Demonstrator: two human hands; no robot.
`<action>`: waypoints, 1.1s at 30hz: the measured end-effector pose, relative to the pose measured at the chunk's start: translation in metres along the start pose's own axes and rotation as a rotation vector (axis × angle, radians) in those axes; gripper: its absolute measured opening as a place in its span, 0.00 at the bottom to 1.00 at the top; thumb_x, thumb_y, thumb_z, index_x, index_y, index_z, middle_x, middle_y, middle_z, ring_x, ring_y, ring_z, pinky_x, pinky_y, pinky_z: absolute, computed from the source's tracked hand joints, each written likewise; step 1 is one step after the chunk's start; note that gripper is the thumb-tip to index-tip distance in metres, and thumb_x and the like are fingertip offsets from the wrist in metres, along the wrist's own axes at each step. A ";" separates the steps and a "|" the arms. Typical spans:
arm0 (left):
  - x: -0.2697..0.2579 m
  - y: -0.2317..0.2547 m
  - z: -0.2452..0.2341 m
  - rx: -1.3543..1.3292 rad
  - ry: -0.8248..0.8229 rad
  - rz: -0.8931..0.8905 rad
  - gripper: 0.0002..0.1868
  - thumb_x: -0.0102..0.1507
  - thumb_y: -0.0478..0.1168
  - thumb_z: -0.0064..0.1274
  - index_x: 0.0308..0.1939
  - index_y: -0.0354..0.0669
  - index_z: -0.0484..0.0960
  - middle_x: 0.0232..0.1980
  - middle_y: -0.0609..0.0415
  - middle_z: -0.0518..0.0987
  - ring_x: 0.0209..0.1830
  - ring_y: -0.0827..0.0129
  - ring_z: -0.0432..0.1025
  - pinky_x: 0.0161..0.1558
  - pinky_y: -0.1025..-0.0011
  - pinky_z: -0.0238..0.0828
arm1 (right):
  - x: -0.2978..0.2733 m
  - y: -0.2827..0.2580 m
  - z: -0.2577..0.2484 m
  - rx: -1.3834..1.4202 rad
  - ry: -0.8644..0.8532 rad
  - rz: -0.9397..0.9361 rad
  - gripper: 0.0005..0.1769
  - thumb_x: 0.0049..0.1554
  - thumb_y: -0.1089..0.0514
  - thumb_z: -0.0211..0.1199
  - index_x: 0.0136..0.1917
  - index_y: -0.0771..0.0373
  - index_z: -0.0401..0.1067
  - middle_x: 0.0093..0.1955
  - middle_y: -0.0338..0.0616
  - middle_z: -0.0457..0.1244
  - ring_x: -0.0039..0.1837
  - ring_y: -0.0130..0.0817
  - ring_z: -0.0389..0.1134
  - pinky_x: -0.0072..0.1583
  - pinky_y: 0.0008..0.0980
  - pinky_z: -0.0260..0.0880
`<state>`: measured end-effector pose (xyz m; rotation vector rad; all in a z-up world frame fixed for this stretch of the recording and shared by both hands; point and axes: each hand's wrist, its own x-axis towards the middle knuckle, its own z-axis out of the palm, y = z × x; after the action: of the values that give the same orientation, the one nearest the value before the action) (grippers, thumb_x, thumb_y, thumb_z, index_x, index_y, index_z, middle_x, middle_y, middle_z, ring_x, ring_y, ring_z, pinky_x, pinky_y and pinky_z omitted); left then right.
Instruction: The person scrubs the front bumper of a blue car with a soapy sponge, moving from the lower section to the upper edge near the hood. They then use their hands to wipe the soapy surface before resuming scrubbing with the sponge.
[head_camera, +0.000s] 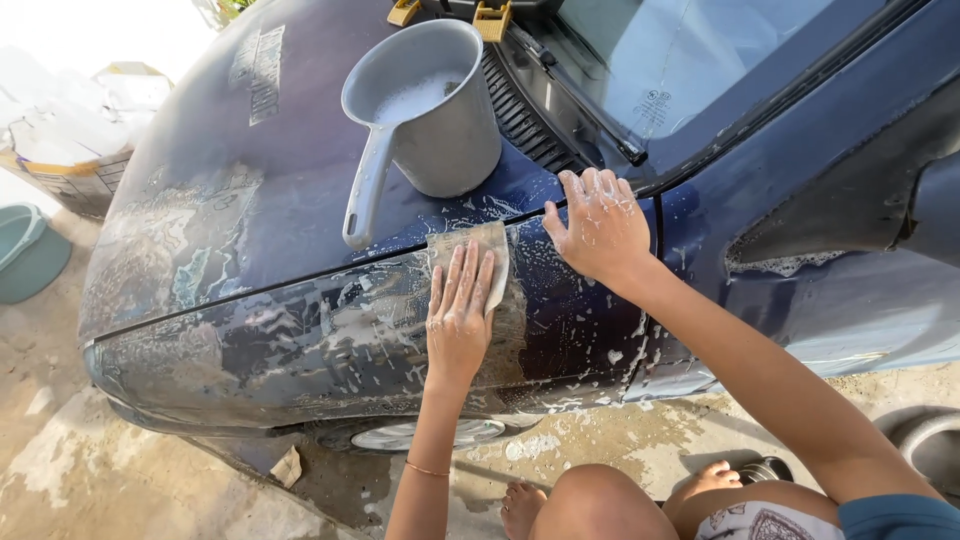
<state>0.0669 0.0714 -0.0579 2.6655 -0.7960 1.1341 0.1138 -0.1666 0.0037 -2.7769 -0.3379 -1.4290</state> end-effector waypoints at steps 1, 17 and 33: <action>0.000 0.000 -0.001 -0.107 0.001 -0.059 0.27 0.70 0.44 0.43 0.75 0.51 0.65 0.76 0.51 0.65 0.77 0.62 0.57 0.76 0.58 0.48 | 0.000 -0.001 -0.001 0.013 -0.009 0.011 0.23 0.60 0.44 0.58 0.57 0.64 0.76 0.37 0.46 0.63 0.42 0.43 0.67 0.44 0.39 0.65; 0.265 -0.090 -0.118 -0.257 0.022 -0.201 0.18 0.64 0.41 0.45 0.52 0.68 0.86 0.47 0.53 0.86 0.45 0.48 0.78 0.40 0.53 0.72 | 0.003 0.002 -0.013 0.006 -0.170 -0.031 0.22 0.66 0.45 0.57 0.63 0.63 0.70 0.47 0.50 0.66 0.48 0.47 0.69 0.50 0.43 0.70; 0.317 -0.138 -0.064 -0.073 -1.058 -0.068 0.17 0.66 0.40 0.44 0.57 0.43 0.80 0.56 0.48 0.78 0.45 0.52 0.73 0.42 0.57 0.74 | 0.000 -0.004 -0.005 -0.124 -0.152 -0.048 0.23 0.64 0.45 0.57 0.65 0.60 0.74 0.44 0.45 0.66 0.45 0.41 0.69 0.51 0.38 0.70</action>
<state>0.2814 0.0778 0.2204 3.0746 -0.7921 -0.4269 0.1093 -0.1626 0.0065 -3.0054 -0.3307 -1.2937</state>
